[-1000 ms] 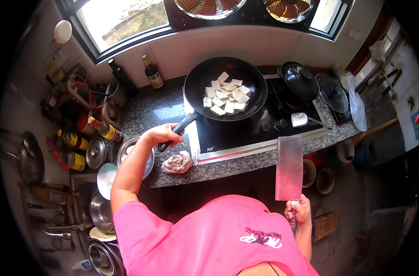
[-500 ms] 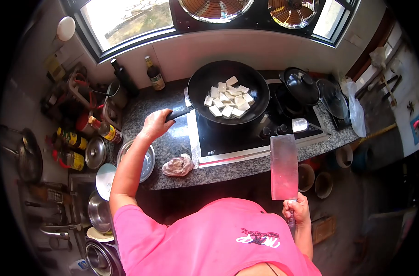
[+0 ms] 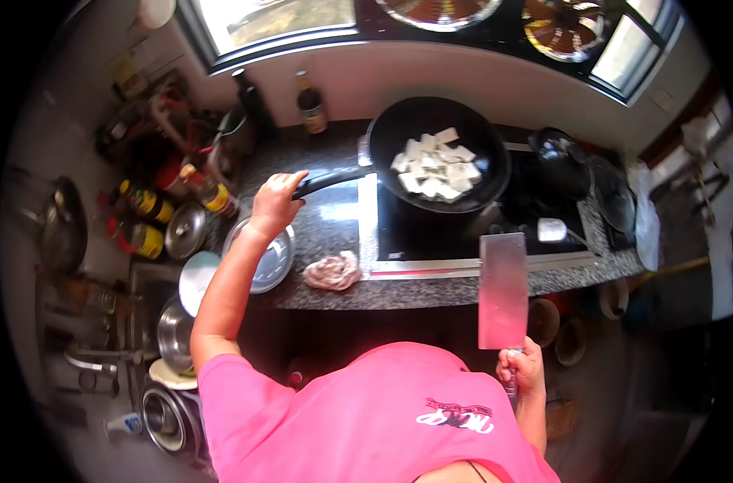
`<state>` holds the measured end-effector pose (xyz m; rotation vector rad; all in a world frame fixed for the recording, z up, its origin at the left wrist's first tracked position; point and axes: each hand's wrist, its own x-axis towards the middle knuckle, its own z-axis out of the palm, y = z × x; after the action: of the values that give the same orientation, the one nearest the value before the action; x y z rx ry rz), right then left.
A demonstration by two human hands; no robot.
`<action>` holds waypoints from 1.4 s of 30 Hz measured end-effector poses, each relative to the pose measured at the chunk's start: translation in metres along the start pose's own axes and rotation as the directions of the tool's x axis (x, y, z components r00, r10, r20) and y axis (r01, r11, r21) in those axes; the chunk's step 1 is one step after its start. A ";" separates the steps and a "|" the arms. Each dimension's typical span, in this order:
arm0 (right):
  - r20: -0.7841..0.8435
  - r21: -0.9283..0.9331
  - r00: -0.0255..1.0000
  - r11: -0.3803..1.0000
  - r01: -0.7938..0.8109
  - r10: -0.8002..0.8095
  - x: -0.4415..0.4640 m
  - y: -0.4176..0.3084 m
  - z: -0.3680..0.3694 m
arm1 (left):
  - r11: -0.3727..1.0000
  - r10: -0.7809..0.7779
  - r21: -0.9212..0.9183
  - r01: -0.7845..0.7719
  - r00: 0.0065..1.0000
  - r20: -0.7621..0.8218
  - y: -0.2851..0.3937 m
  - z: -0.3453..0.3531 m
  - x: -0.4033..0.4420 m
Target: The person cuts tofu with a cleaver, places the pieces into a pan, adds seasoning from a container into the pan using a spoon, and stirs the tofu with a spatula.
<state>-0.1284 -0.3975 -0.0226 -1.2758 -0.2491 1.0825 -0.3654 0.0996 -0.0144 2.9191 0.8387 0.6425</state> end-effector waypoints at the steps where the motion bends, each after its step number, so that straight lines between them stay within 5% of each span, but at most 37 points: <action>1: 0.011 -0.008 1.000 1.000 -0.011 0.011 0.002 0.002 0.001 | 1.000 0.003 0.006 -0.003 1.000 -0.028 -0.006 -0.010 -0.013; 3: 0.040 -0.002 0.999 1.000 0.017 -0.017 0.006 0.007 0.001 | 0.994 -0.080 0.069 0.089 0.989 -0.127 -0.024 -0.030 -0.034; 5: 0.067 0.017 0.997 1.000 0.021 -0.022 0.009 0.012 -0.002 | 0.904 -0.428 0.003 0.428 0.902 -0.051 -0.065 -0.038 -0.067; 7: 0.075 0.012 0.997 1.000 0.011 -0.012 0.011 0.016 -0.002 | 0.844 -0.537 -0.017 0.536 0.844 -0.018 -0.096 -0.033 -0.106; 9: 0.076 0.006 0.997 1.000 0.002 -0.002 0.014 0.016 0.001 | 0.825 -0.564 0.119 0.552 0.811 0.155 -0.118 -0.014 -0.141; 12: 0.078 -0.013 0.997 1.000 -0.012 0.013 0.015 0.014 0.010 | 0.748 -0.659 0.185 0.638 0.747 0.086 -0.130 0.028 -0.165; 19: 0.069 -0.065 0.998 0.998 -0.009 0.013 0.010 0.009 0.019 | 0.524 -0.788 0.636 0.566 0.606 0.110 -0.090 0.057 -0.118; 22: 0.056 -0.066 0.998 0.998 0.024 -0.020 0.004 0.015 0.011 | 0.594 -0.708 0.604 0.532 0.702 0.078 -0.069 0.050 -0.112; 26: 0.016 -0.080 0.999 0.996 0.037 -0.036 -0.004 0.021 0.009 | 0.733 -0.643 0.413 0.541 0.748 0.162 -0.073 0.070 -0.115; 33: 0.043 -0.048 0.998 0.997 0.058 -0.055 -0.008 0.019 0.009 | 0.737 -0.667 0.219 0.640 0.635 0.389 -0.066 0.056 -0.104; 37: 0.065 -0.078 0.997 0.996 0.041 -0.036 -0.007 0.015 0.014 | 0.783 -0.612 -0.081 0.617 0.787 0.076 -0.064 0.024 -0.122; 39: 0.071 -0.091 0.997 0.996 -0.016 0.022 -0.006 0.004 0.026 | 0.718 -0.672 -0.228 0.657 0.741 0.020 -0.056 0.015 -0.125; 42: 0.116 -0.182 0.988 0.980 -0.074 0.097 0.004 0.003 0.028 | 0.535 -0.684 -0.460 0.708 0.683 0.256 -0.088 0.041 -0.142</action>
<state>-0.1475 -0.3765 -0.0173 -1.3893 -0.3955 1.2378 -0.5020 0.1049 -0.1186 1.8438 1.4254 0.5836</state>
